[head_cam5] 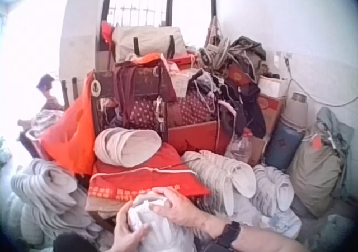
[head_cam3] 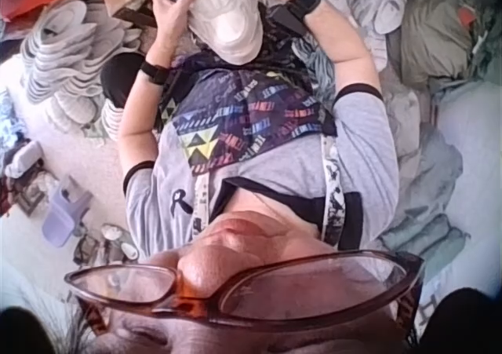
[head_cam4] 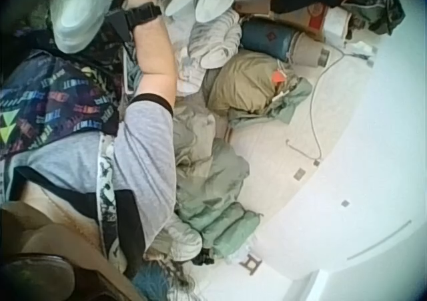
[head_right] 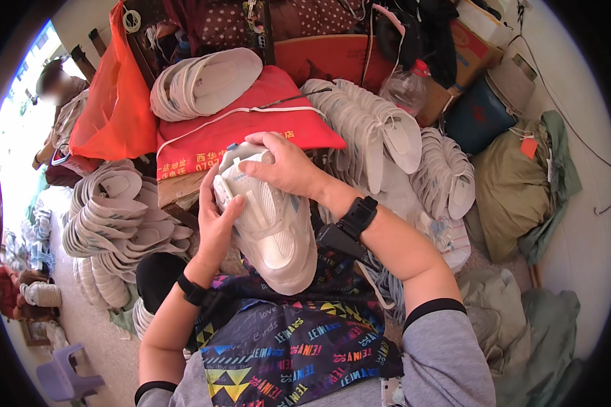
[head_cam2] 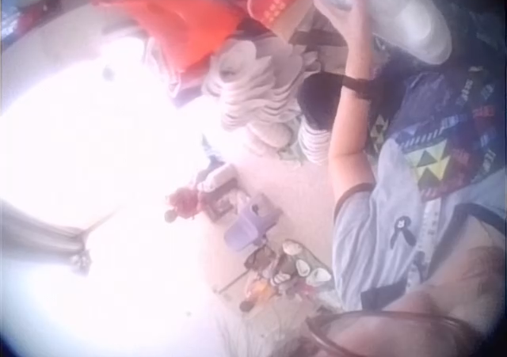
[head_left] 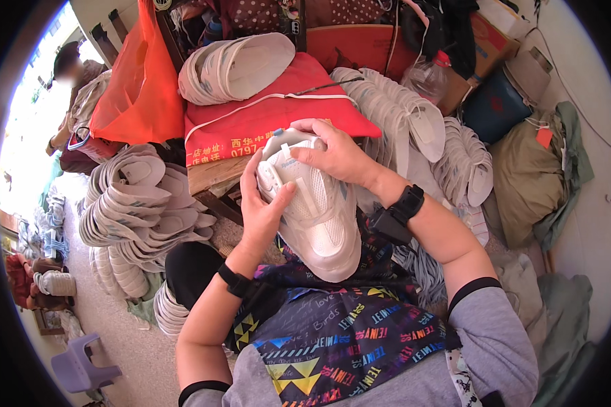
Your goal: The recorder is lacing a white sneaker in a shoe manufacturing workshop.
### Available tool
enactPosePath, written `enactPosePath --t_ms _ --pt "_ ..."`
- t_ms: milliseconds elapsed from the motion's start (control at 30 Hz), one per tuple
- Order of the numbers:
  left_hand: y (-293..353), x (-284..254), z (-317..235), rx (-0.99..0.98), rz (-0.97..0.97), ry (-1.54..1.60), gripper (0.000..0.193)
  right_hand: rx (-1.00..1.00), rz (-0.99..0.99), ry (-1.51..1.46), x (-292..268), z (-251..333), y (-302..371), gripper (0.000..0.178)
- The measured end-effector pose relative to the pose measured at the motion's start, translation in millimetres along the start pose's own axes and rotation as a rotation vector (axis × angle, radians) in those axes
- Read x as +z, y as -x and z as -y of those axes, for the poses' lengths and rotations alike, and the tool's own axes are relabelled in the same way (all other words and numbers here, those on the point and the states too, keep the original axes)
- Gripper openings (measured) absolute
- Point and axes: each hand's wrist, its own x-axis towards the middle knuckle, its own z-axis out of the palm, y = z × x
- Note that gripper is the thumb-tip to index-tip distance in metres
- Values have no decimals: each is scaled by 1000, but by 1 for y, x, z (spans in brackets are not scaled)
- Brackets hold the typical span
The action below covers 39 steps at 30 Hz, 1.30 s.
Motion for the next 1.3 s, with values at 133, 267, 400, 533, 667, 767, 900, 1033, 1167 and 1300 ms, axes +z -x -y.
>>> enactPosePath --t_ms 133,267,400,533,667,767,900,1033,1167,1300 --pt "3 13 19 -79 1 -70 70 45 -46 -119 13 -48 20 48" --pt "7 4 27 -50 95 0 70 65 -139 -133 24 -50 36 44" --pt "4 5 28 -177 175 19 71 85 -182 103 39 -81 40 42" --pt "-1 9 51 -148 142 -35 68 36 -192 47 29 -95 43 41" --pt "1 3 50 -117 94 -126 62 360 -83 -742 -2 -84 80 44" --pt "-1 0 52 -144 101 -131 66 789 -162 -507 -16 -160 161 36" --pt "-3 -2 50 -154 132 -144 64 1154 -249 348 -15 -241 295 21" --pt "-2 0 49 -163 153 -133 66 1068 -523 522 -11 -257 341 17" --pt "3 2 43 -217 144 -103 68 945 -628 575 -22 -255 328 18" --pt "2 1 43 -199 165 -148 68 938 -534 433 -24 -251 313 21"
